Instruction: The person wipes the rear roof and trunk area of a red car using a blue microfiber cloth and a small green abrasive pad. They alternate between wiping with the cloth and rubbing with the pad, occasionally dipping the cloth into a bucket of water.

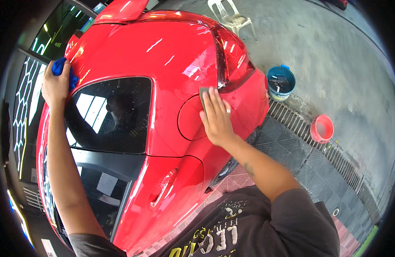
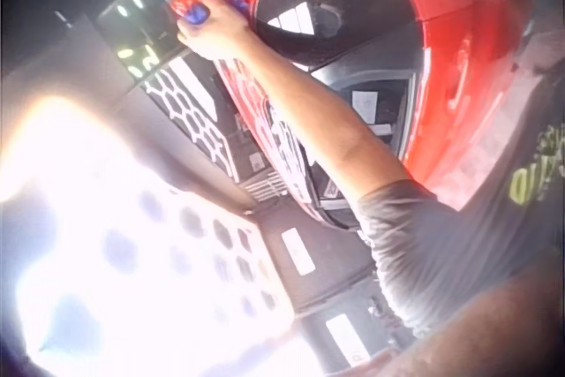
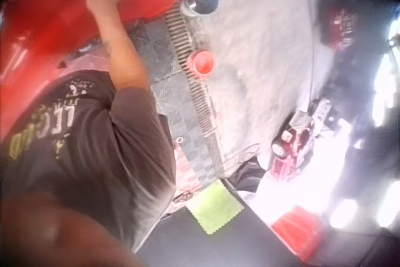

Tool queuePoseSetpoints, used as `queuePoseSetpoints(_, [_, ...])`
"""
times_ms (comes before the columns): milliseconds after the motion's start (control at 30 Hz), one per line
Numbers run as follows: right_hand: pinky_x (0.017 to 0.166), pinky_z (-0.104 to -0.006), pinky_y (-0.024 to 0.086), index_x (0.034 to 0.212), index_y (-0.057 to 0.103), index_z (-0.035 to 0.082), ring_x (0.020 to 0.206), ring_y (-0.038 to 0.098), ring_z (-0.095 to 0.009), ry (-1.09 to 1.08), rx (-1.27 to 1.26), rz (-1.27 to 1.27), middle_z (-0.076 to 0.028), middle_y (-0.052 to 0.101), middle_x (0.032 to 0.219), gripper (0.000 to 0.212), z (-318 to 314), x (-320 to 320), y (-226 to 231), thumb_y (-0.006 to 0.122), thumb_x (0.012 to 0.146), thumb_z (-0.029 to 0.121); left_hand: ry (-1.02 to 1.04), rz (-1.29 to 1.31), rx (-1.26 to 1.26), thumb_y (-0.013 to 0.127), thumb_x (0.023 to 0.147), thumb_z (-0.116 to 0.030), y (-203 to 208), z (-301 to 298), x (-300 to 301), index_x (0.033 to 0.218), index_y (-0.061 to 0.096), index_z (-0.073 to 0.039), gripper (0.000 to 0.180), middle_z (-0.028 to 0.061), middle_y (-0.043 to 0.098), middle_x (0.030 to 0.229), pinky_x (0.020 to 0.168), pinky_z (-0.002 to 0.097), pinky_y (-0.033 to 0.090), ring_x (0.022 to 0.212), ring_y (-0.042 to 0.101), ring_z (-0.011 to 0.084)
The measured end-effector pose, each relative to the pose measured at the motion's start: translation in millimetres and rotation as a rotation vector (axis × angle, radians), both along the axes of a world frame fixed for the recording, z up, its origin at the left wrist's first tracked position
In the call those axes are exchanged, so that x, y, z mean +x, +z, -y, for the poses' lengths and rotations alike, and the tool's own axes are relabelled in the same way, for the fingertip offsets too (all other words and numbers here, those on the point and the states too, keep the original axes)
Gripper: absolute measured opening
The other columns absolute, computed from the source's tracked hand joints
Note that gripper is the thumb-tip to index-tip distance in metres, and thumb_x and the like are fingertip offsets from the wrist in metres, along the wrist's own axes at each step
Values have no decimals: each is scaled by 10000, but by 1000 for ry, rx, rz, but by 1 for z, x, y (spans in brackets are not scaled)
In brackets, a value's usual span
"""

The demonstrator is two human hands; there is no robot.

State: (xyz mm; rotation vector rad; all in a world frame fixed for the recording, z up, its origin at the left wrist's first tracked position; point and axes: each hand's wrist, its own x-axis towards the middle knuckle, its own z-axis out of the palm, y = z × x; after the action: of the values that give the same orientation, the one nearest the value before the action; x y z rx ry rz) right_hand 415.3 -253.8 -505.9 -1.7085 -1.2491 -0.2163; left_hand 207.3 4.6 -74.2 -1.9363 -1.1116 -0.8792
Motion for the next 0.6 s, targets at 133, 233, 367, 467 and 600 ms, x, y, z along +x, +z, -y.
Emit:
queuePoseSetpoints(133, [1283, -588, 214, 1688, 381, -18, 1645, 322, -423, -65, 74, 53, -291, 326, 1767, 620, -26, 27, 13, 460, 1167, 311, 3, 19, 24, 695, 932, -617, 2, 5, 2, 1403, 744, -118, 688, 143, 739, 1372, 1071, 502, 561, 1251, 725, 406])
queuePoseSetpoints(233, [1284, -603, 213, 1689, 388, 2, 1643, 329, -416, -57, 114, 14, -280, 332, 1768, 610, -49, 69, 38, 465, 1167, 307, 10, 19, 29, 692, 929, -618, 2, 5, 6, 1403, 746, -116, 693, 143, 738, 1375, 1071, 494, 563, 1249, 729, 398])
queuePoseSetpoints(367, [1320, -576, 189, 1703, 367, 11, 1645, 340, -386, 120, -34, 150, -250, 350, 1770, 610, 14, 36, -1, 443, 1176, 307, 0, 20, 10, 685, 932, -621, 1, 6, 1, 1410, 743, -117, 697, 140, 735, 1384, 1067, 489, 566, 1247, 729, 398])
queuePoseSetpoints(467, [1330, -560, 196, 1704, 369, 10, 1647, 341, -380, 181, -153, 205, -229, 379, 1763, 613, 33, 50, 2, 451, 1172, 304, 8, 23, 22, 702, 931, -609, -1, 6, 1, 1381, 753, -103, 680, 149, 743, 1360, 1061, 487, 565, 1232, 732, 403])
queuePoseSetpoints(600, [1311, -537, 269, 1669, 451, 26, 1617, 405, -368, 376, 314, -270, -190, 475, 1715, 575, 23, 75, 51, 497, 1155, 279, -2, 22, 14, 707, 928, -591, 0, 8, 3, 1338, 766, -104, 640, 142, 744, 1328, 1035, 494, 574, 1200, 739, 403])
